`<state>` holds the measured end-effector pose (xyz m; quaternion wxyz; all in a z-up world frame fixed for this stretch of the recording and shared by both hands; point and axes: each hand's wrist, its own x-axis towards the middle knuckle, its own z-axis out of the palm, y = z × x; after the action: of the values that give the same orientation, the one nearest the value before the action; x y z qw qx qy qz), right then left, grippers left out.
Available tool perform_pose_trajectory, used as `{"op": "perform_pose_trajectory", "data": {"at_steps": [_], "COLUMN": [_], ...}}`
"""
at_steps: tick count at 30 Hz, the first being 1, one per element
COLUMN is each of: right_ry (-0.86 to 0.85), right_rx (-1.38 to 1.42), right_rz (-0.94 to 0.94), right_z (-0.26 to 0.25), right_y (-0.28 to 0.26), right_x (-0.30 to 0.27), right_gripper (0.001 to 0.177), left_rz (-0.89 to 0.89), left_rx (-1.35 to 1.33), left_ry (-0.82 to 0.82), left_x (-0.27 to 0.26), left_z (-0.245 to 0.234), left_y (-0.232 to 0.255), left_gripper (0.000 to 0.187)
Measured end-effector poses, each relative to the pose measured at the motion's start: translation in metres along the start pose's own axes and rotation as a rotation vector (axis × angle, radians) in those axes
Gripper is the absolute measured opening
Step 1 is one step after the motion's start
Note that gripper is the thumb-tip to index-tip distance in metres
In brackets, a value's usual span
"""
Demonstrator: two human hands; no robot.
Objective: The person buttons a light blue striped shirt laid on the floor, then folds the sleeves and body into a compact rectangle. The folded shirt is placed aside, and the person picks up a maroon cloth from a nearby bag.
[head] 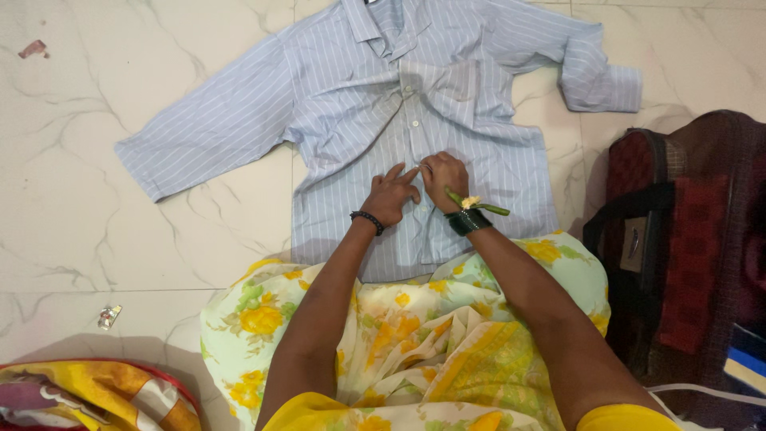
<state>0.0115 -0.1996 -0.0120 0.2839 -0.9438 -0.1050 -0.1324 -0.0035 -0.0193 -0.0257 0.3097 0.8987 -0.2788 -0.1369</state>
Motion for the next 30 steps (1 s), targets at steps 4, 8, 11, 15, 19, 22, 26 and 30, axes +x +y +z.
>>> {"op": "perform_pose_trajectory", "data": {"at_steps": [4, 8, 11, 15, 19, 22, 26, 30], "right_ry": [0.027, 0.042, -0.025, -0.062, -0.049, -0.072, -0.066, -0.083], "right_rx": [-0.123, 0.061, 0.086, 0.181, 0.169, 0.169, 0.219, 0.217], "right_rz": [-0.107, -0.021, 0.042, 0.1, 0.065, 0.121, 0.152, 0.195], "right_z": [0.005, 0.013, 0.015, 0.016, 0.014, 0.014, 0.013, 0.012], "right_y": [0.001, 0.01, 0.016, 0.018, 0.017, 0.014, 0.009, 0.006], "right_x": [-0.001, 0.001, 0.003, 0.004, 0.005, 0.005, 0.004, 0.003], "right_gripper": [0.004, 0.006, 0.007, 0.01, 0.008, 0.007, 0.009, 0.009], "left_rz": [0.005, 0.013, 0.016, 0.012, 0.004, -0.003, -0.013, -0.006], "left_rx": [0.003, 0.012, 0.015, -0.004, -0.001, -0.006, -0.01, -0.008], "left_ry": [0.003, 0.003, -0.003, 0.005, -0.003, -0.015, -0.024, -0.02], "left_x": [0.001, 0.0, 0.002, 0.001, 0.001, 0.001, 0.0, 0.001], "left_z": [0.001, 0.0, 0.0, 0.0, 0.0, -0.001, -0.001, 0.002], "left_y": [-0.001, -0.001, -0.001, -0.002, -0.002, -0.001, 0.0, -0.004], "left_gripper": [0.046, 0.044, 0.044, 0.044, 0.046, 0.047, 0.047, 0.044]}}
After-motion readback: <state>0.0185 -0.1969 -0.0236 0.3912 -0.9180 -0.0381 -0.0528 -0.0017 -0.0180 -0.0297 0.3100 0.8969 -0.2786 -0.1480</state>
